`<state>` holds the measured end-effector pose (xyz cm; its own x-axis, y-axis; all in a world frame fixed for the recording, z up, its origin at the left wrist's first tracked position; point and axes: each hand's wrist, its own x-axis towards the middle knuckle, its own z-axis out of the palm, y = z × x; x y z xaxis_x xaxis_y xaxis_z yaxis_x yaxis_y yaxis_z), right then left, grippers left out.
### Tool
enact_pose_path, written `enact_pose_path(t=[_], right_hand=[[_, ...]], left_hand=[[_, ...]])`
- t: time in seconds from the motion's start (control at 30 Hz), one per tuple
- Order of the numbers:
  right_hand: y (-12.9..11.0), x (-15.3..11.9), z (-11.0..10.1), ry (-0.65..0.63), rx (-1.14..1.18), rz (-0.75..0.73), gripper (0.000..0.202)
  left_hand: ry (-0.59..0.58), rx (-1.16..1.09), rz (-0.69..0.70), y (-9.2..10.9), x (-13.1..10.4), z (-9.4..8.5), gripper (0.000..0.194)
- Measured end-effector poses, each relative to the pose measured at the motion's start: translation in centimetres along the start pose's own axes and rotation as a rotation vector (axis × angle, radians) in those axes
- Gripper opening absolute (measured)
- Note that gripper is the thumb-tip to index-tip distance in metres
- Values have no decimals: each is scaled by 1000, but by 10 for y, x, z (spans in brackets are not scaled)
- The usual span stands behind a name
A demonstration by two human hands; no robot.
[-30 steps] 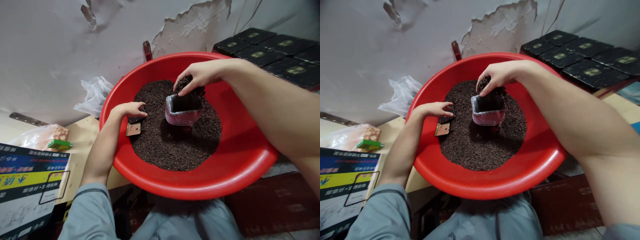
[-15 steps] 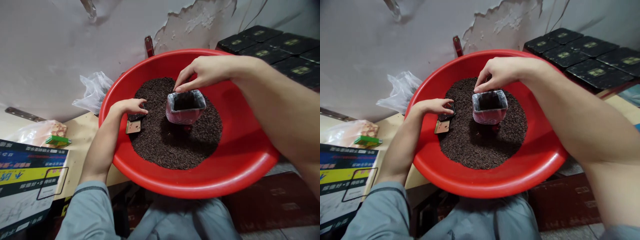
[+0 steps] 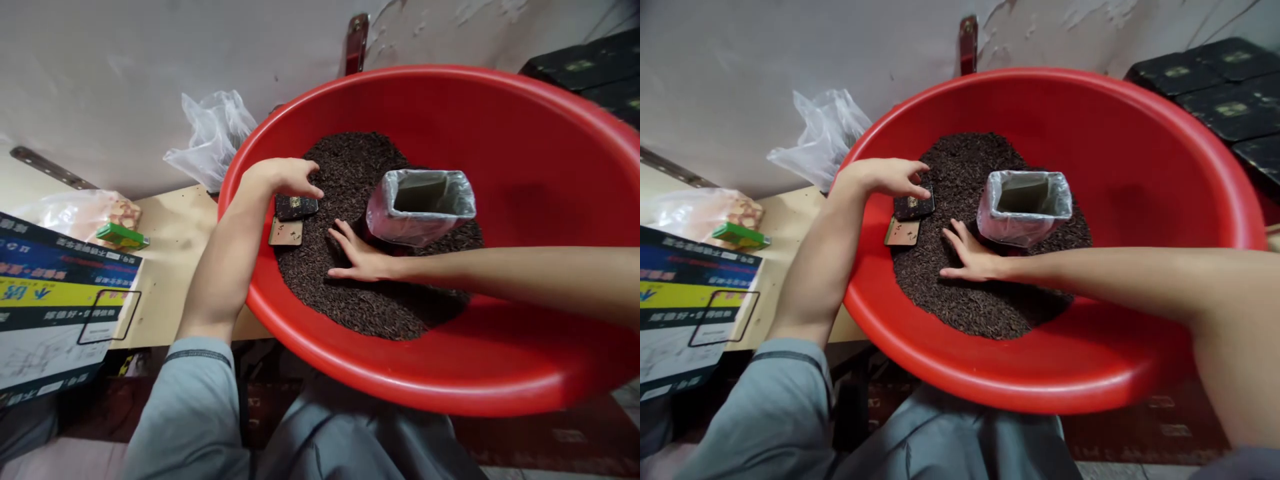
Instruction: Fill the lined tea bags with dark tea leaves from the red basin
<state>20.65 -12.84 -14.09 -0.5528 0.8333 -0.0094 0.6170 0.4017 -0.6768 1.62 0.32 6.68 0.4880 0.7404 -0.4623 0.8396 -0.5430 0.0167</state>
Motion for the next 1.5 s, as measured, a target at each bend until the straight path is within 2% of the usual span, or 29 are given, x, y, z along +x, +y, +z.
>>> enact_pose_path(t=[0.07, 0.13, 0.27, 0.4, 0.53, 0.67, 0.83, 0.93, 1.0, 1.13, 1.23, 1.37, 1.5], right_hand=[[15, 5, 9, 86, 48, -4, 109], [20, 9, 15, 189, 82, -7, 98], [13, 14, 26, 322, 129, 50, 81], [6, 15, 33, 398, 203, 125, 76], [-4, 17, 41, 381, 279, 200, 78], [-18, 22, 54, 305, 354, 334, 87], [-26, 30, 61, 313, 488, 467, 83], [-28, 33, 63, 322, 569, 499, 83], [-28, 34, 63, 320, 598, 504, 78], [-29, 37, 66, 312, 654, 518, 68], [-31, 39, 71, 378, 750, 512, 62], [-35, 40, 83, 495, 955, 551, 55], [-38, 39, 94, 422, 1061, 614, 48]], left_hand=[[16, -15, 0, 2, -2, -2, 87], [30, -38, -8, 6, -8, -7, 83], [76, -72, -25, 15, -25, -17, 79], [145, -96, -10, 19, -39, -24, 76], [167, -145, 43, 22, -48, -27, 76], [143, -167, 25, 23, -50, -29, 71], [55, -279, -17, 4, -24, -16, 74], [10, -307, -45, -4, -10, -9, 74], [29, -260, -36, 1, -13, -10, 77], [41, -187, -18, 20, -34, -21, 82], [34, -149, -45, 25, -43, -25, 81], [40, -95, -85, 24, -40, -23, 81], [7, -64, -104, 25, -33, -20, 78]])
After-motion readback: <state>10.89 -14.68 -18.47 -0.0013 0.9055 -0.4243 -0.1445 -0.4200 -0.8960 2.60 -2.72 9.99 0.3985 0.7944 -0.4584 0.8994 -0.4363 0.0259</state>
